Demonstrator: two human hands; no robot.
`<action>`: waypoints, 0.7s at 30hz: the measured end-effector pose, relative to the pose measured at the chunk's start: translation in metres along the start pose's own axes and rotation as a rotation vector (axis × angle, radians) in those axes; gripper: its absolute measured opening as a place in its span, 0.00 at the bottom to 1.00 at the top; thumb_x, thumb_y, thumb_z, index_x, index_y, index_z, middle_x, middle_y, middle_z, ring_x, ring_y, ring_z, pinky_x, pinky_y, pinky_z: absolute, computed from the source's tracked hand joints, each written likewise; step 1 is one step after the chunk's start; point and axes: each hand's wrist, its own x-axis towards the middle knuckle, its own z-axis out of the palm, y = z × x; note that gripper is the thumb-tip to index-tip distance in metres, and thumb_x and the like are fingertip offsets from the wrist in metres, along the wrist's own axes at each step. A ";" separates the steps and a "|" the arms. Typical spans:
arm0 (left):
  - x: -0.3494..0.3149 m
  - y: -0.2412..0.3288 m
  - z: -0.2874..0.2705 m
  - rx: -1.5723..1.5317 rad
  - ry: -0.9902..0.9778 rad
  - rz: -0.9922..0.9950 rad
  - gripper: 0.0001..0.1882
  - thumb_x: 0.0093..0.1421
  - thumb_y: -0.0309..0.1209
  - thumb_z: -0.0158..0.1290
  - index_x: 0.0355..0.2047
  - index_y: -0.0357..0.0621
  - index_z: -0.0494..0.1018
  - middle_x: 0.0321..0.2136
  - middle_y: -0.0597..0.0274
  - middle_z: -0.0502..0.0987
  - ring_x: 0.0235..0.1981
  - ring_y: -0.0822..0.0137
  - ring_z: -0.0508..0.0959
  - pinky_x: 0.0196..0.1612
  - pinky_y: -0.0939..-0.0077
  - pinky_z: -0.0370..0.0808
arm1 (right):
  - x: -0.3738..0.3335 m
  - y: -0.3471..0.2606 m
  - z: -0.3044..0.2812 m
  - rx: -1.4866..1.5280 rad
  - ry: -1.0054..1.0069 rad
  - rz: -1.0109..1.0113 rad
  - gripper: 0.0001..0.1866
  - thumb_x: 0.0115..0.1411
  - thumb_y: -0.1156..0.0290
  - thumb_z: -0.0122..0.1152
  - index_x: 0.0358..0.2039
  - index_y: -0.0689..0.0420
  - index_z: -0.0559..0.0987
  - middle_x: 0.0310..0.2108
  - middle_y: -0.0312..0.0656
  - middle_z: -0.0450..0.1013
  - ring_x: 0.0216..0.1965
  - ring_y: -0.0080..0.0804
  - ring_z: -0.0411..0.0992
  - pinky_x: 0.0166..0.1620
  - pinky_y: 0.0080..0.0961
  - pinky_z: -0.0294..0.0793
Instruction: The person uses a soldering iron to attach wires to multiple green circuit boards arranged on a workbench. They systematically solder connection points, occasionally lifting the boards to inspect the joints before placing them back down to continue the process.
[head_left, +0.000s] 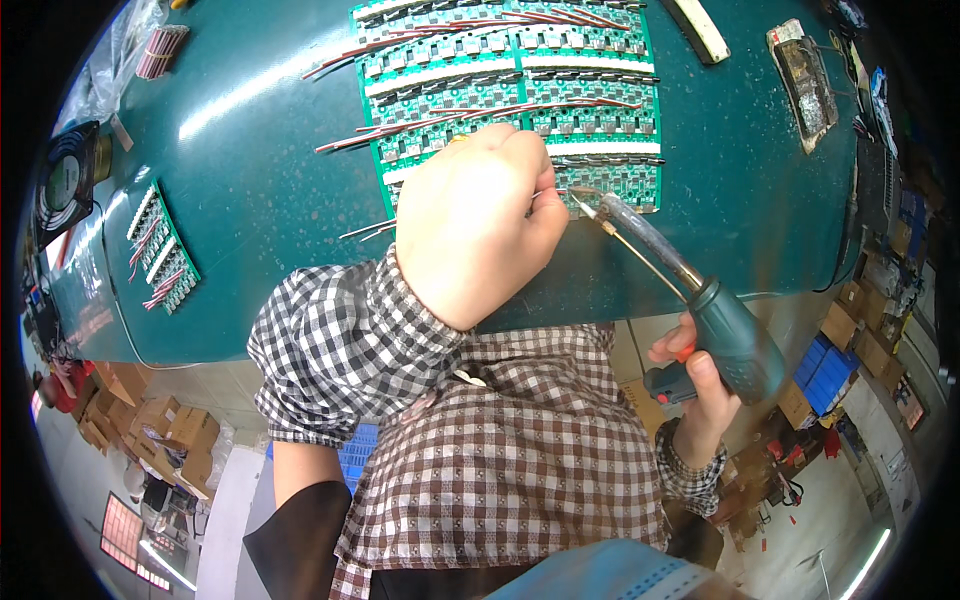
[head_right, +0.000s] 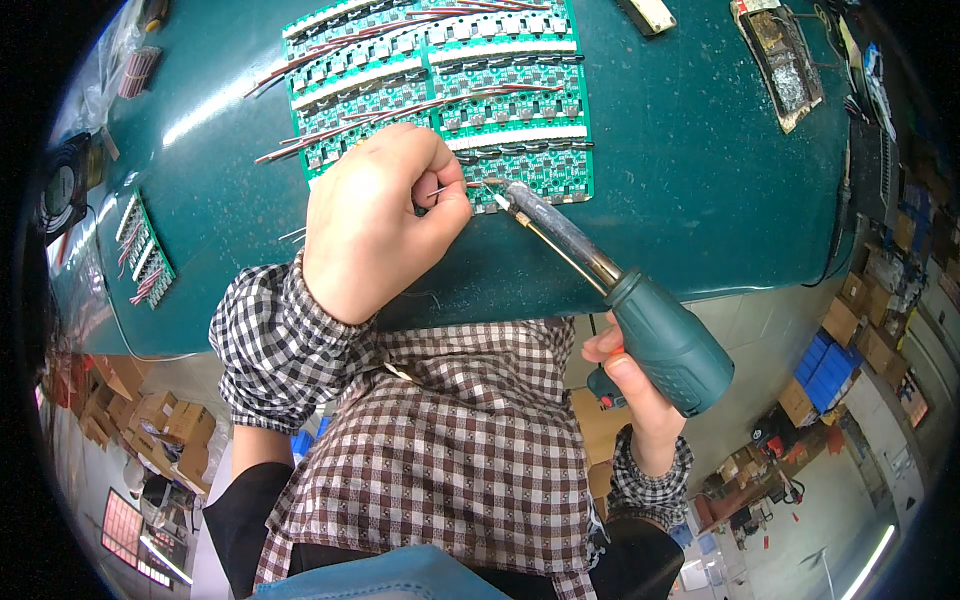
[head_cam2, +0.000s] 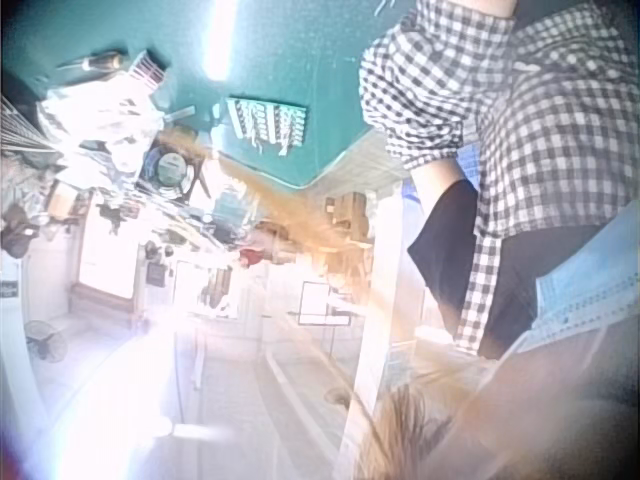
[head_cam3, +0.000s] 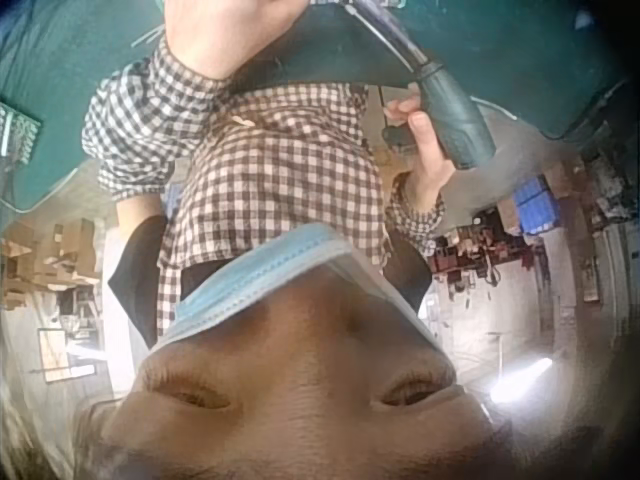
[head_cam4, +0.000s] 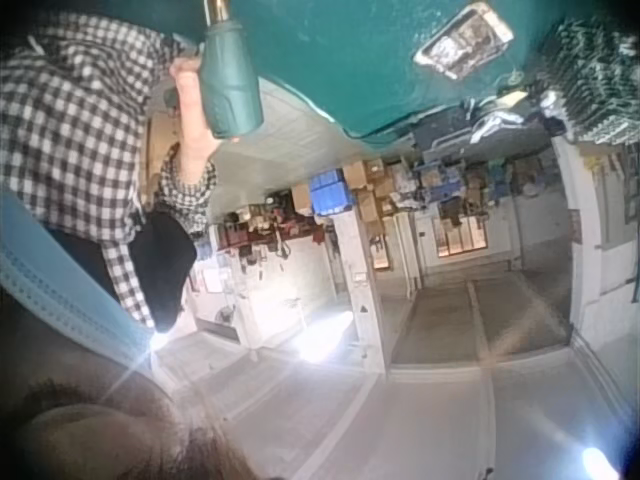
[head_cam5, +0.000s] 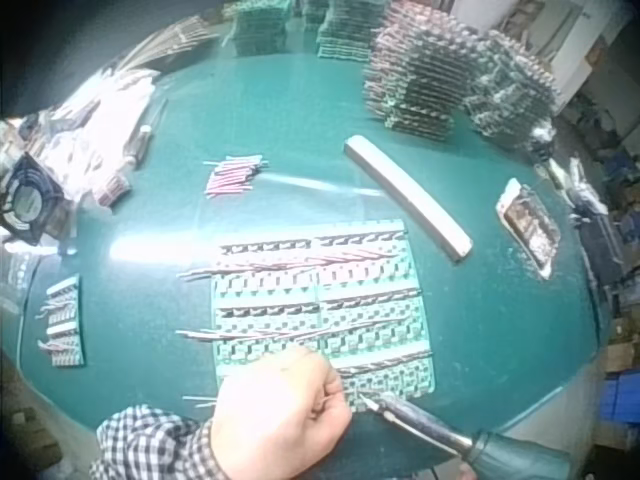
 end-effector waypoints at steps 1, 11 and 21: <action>0.000 0.000 0.000 0.001 0.000 -0.002 0.07 0.41 0.23 0.55 0.20 0.41 0.67 0.19 0.57 0.70 0.22 0.56 0.73 0.26 0.65 0.71 | 0.000 0.000 0.000 -0.002 -0.002 0.004 0.27 0.53 0.59 0.62 0.44 0.71 0.71 0.29 0.45 0.72 0.29 0.35 0.74 0.32 0.30 0.80; 0.000 0.002 -0.001 0.006 -0.015 -0.028 0.06 0.41 0.23 0.55 0.20 0.41 0.67 0.19 0.57 0.70 0.22 0.56 0.73 0.26 0.65 0.71 | 0.000 0.002 -0.001 0.018 -0.007 -0.002 0.26 0.54 0.61 0.61 0.43 0.71 0.71 0.30 0.46 0.71 0.30 0.35 0.74 0.32 0.30 0.80; 0.000 0.000 0.001 -0.018 -0.018 -0.036 0.05 0.43 0.23 0.54 0.20 0.43 0.67 0.17 0.61 0.68 0.20 0.60 0.71 0.25 0.69 0.69 | -0.002 0.001 0.000 0.114 -0.012 0.009 0.22 0.53 0.69 0.64 0.45 0.69 0.72 0.32 0.45 0.73 0.33 0.36 0.75 0.39 0.31 0.78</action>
